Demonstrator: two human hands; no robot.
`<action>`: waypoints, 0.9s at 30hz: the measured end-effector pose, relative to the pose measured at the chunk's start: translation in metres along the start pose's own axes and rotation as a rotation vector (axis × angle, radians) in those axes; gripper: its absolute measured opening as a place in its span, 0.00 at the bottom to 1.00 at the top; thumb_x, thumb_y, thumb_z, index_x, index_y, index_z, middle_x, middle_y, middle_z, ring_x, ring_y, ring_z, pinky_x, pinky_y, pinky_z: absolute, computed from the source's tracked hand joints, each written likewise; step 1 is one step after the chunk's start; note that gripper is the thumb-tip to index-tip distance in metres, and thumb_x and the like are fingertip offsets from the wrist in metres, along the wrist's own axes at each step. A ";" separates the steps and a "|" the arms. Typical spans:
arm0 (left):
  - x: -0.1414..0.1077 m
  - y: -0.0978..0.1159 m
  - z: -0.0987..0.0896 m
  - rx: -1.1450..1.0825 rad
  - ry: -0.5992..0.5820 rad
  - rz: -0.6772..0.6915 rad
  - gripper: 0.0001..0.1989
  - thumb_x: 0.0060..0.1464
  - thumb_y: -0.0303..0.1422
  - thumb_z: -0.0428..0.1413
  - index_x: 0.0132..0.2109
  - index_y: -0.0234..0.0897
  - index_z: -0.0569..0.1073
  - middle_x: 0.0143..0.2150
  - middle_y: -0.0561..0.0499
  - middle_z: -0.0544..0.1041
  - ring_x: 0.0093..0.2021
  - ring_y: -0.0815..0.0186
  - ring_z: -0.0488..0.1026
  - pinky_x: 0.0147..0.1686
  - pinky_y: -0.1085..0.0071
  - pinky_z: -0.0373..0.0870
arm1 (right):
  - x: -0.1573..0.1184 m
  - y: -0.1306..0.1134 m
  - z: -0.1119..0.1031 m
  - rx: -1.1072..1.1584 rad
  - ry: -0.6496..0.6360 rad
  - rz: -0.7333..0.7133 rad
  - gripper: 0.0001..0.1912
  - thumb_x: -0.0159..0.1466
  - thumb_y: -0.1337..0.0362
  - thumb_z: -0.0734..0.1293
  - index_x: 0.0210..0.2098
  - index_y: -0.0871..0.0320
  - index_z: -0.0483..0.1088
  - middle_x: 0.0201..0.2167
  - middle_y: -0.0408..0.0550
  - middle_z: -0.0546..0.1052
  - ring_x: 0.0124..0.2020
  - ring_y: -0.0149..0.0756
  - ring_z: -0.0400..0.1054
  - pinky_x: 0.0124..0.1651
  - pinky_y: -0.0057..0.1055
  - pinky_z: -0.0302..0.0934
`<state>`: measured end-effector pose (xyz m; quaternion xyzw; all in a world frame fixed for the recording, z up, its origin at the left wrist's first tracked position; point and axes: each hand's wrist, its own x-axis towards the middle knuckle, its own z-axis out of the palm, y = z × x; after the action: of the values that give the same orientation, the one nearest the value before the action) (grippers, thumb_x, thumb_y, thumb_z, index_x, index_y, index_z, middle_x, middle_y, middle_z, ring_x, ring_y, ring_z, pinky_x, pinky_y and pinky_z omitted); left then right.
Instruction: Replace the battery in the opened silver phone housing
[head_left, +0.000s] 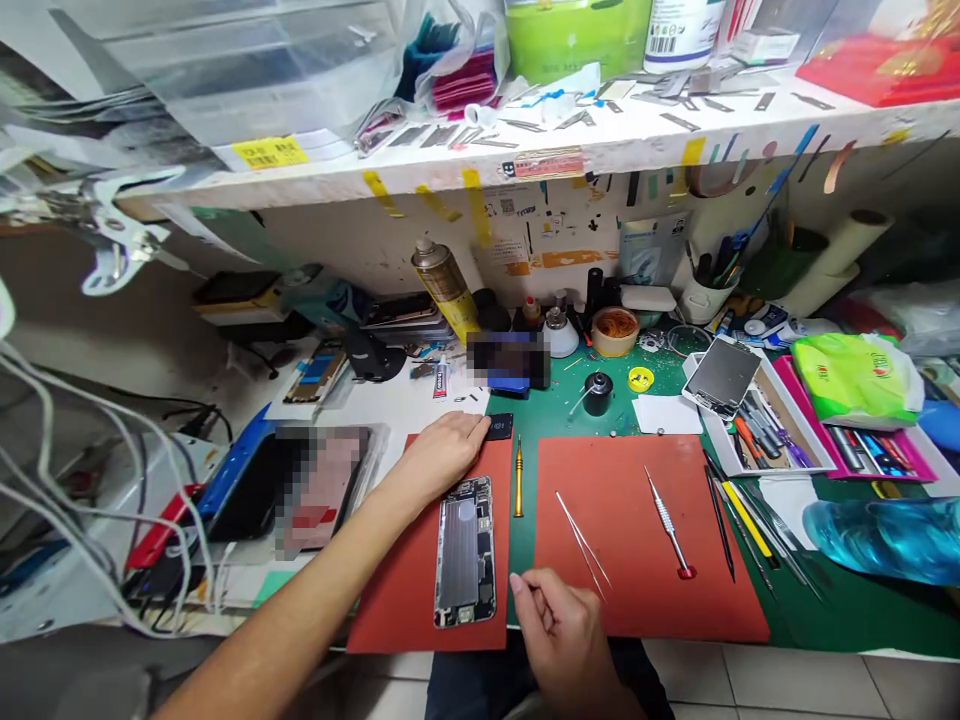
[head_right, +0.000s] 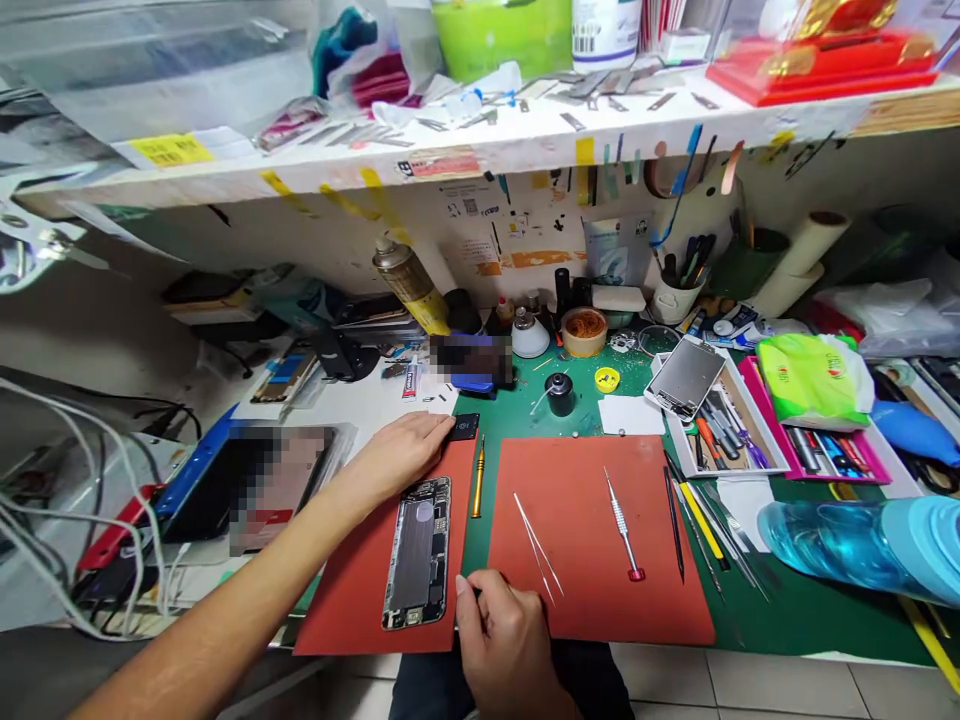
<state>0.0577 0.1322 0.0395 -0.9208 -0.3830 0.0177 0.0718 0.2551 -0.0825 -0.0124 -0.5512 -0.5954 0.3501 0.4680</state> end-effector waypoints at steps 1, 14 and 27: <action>-0.001 -0.001 0.002 0.006 0.004 -0.007 0.13 0.66 0.20 0.58 0.55 0.31 0.79 0.49 0.42 0.85 0.50 0.56 0.84 0.56 0.54 0.81 | 0.000 0.000 0.000 -0.008 0.012 -0.015 0.19 0.79 0.59 0.62 0.32 0.56 0.73 0.16 0.35 0.64 0.16 0.26 0.56 0.24 0.29 0.44; -0.112 0.021 -0.033 0.006 0.559 -0.209 0.29 0.67 0.18 0.55 0.72 0.35 0.70 0.60 0.41 0.84 0.55 0.59 0.85 0.62 0.64 0.78 | -0.007 -0.006 0.004 -0.252 0.034 -0.116 0.24 0.82 0.52 0.57 0.34 0.55 0.71 0.19 0.37 0.69 0.18 0.30 0.66 0.27 0.30 0.54; -0.242 0.115 -0.008 -0.274 0.679 -0.346 0.37 0.63 0.10 0.51 0.74 0.41 0.69 0.59 0.43 0.85 0.62 0.57 0.81 0.65 0.55 0.77 | -0.009 -0.049 0.067 -0.890 -0.031 -0.129 0.33 0.64 0.59 0.72 0.64 0.68 0.68 0.42 0.62 0.72 0.40 0.57 0.68 0.42 0.54 0.70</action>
<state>-0.0315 -0.1208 0.0253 -0.7971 -0.4858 -0.3512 0.0727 0.1752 -0.0922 0.0102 -0.6554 -0.7280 0.0383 0.1975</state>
